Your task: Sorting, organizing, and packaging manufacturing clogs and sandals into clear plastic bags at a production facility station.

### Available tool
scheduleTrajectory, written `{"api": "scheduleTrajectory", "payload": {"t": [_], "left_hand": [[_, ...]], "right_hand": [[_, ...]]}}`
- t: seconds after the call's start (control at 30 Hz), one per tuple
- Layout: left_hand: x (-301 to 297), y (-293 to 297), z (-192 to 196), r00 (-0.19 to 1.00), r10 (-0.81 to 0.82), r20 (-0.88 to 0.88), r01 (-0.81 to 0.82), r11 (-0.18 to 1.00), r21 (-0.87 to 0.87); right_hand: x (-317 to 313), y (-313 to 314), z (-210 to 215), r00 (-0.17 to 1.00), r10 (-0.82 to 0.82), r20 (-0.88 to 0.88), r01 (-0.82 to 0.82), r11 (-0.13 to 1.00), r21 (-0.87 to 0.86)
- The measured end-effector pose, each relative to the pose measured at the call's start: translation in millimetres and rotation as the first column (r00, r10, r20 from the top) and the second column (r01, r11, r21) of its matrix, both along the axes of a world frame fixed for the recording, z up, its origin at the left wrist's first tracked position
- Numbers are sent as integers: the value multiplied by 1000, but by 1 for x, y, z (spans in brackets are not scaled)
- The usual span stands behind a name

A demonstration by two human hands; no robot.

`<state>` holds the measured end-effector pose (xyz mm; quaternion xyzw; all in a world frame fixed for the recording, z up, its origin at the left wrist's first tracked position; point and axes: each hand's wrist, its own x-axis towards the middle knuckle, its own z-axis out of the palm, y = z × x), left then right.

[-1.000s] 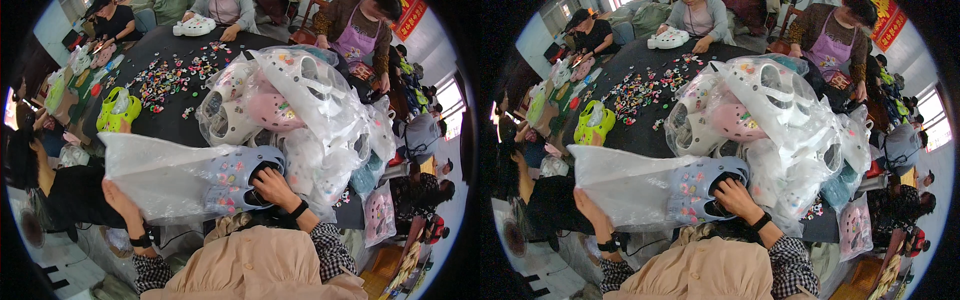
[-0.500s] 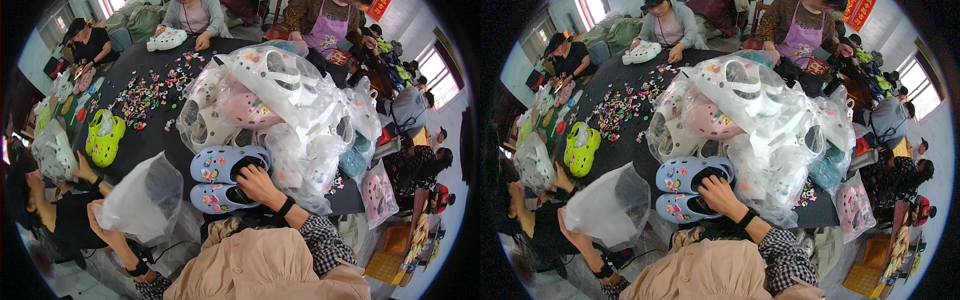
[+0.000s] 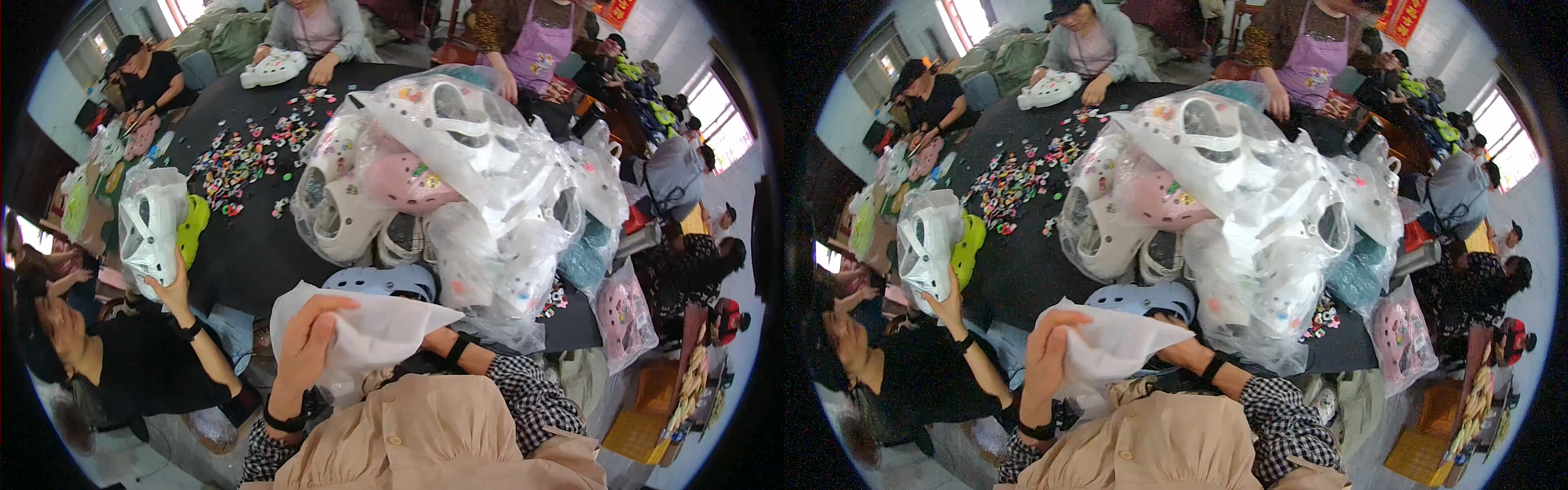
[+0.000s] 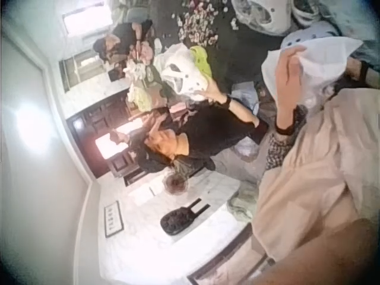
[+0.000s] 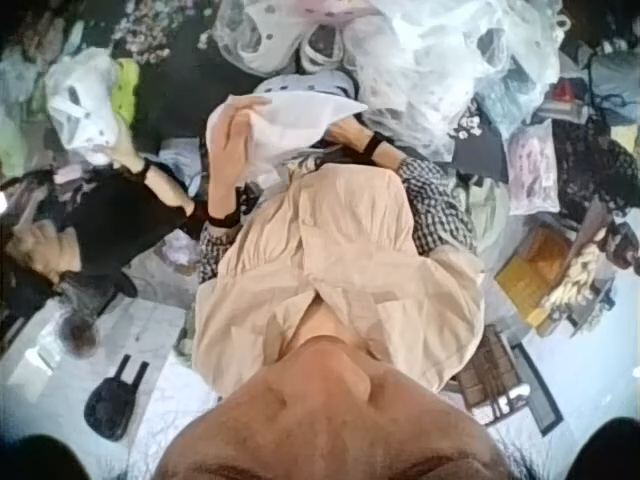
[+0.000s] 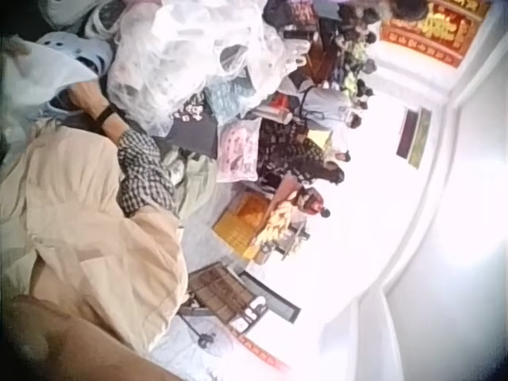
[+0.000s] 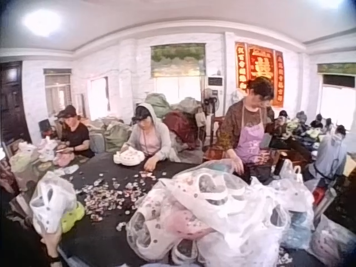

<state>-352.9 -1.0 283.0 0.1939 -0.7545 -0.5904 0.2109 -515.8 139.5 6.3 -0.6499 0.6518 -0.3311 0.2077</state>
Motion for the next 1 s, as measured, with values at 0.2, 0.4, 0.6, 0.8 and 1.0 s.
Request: {"api": "scheduleTrajectory", "payload": {"t": [0.2,0.4,0.6,0.8,1.0], "left_hand": [[-34,2,-84,979,-135,152,142,989,-35],[-18,6,-129,951,-80,298,167,946,-279],[-24,17,-142,890,-153,429,379,770,-512],[-30,10,-145,893,-99,439,398,630,-667],[-36,-9,-142,885,-133,447,436,576,-692]], "right_hand": [[-4,28,27,924,1,382,-6,1000,12],[-17,90,187,955,-245,-168,253,967,26],[-12,149,211,309,-700,-644,799,558,-224],[-7,162,157,325,-941,-94,946,322,37],[-12,157,145,288,-957,42,957,289,3]]}}
